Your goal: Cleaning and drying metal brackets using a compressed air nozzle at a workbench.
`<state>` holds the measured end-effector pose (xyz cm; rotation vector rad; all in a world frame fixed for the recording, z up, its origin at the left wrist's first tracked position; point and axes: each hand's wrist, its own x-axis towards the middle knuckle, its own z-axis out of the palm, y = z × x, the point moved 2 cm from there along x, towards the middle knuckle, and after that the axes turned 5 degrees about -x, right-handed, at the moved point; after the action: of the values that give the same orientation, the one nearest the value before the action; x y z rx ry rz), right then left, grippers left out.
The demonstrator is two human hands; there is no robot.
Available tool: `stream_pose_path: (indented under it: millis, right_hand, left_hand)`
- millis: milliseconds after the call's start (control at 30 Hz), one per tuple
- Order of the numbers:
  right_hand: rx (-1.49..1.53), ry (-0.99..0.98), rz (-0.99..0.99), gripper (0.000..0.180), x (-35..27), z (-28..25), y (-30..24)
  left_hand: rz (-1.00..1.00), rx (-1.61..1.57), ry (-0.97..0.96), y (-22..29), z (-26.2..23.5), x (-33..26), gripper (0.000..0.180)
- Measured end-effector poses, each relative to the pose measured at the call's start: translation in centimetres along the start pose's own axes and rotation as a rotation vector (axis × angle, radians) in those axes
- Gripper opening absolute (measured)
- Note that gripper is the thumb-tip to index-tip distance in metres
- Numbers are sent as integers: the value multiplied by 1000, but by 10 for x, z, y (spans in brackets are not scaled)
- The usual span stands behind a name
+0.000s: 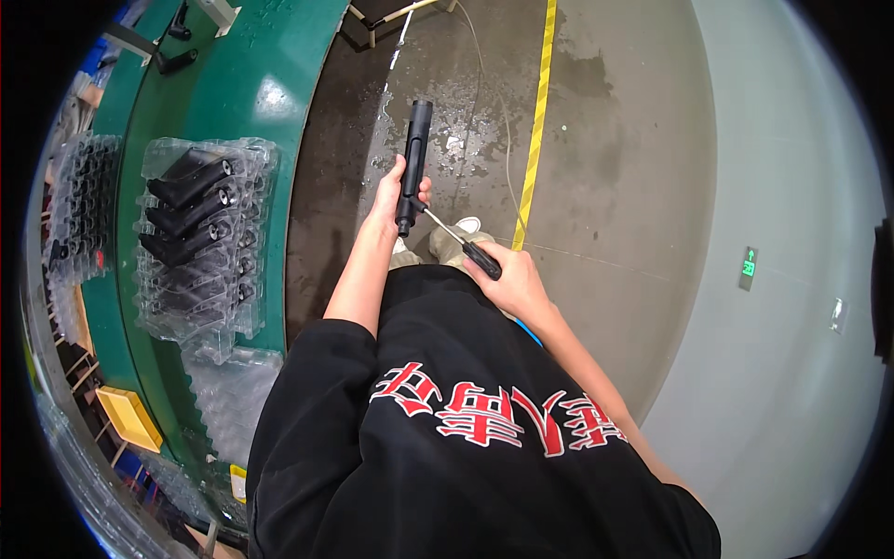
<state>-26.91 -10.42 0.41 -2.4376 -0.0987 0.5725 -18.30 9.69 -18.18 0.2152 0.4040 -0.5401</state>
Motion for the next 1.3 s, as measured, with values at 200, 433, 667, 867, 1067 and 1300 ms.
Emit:
stream_pose_path:
  millis: [200, 433, 667, 867, 1067, 1300]
  right_hand:
    - [-65, 25, 71, 23, 2, -2, -2]
    - [-113, 12, 105, 22, 14, 0, 0]
    - [-82, 58, 141, 21, 39, 0, 4]
    - [-107, 113, 172, 22, 67, -11, 4]
    - [-58, 194, 207, 24, 87, -19, 16]
    - [88, 114, 84, 27, 46, -10, 37]
  left_hand:
    - [-103, -212, -210, -2, 10, -8, 52]
    - [-108, -116, -61, 0, 9, -12, 52]
    - [-148, -116, -58, -6, 14, -14, 51]
    - [-169, -84, -57, -10, 15, -15, 52]
    - [-148, -88, -58, -14, 19, -20, 47]
    - [178, -13, 382, 0, 28, -26, 26]
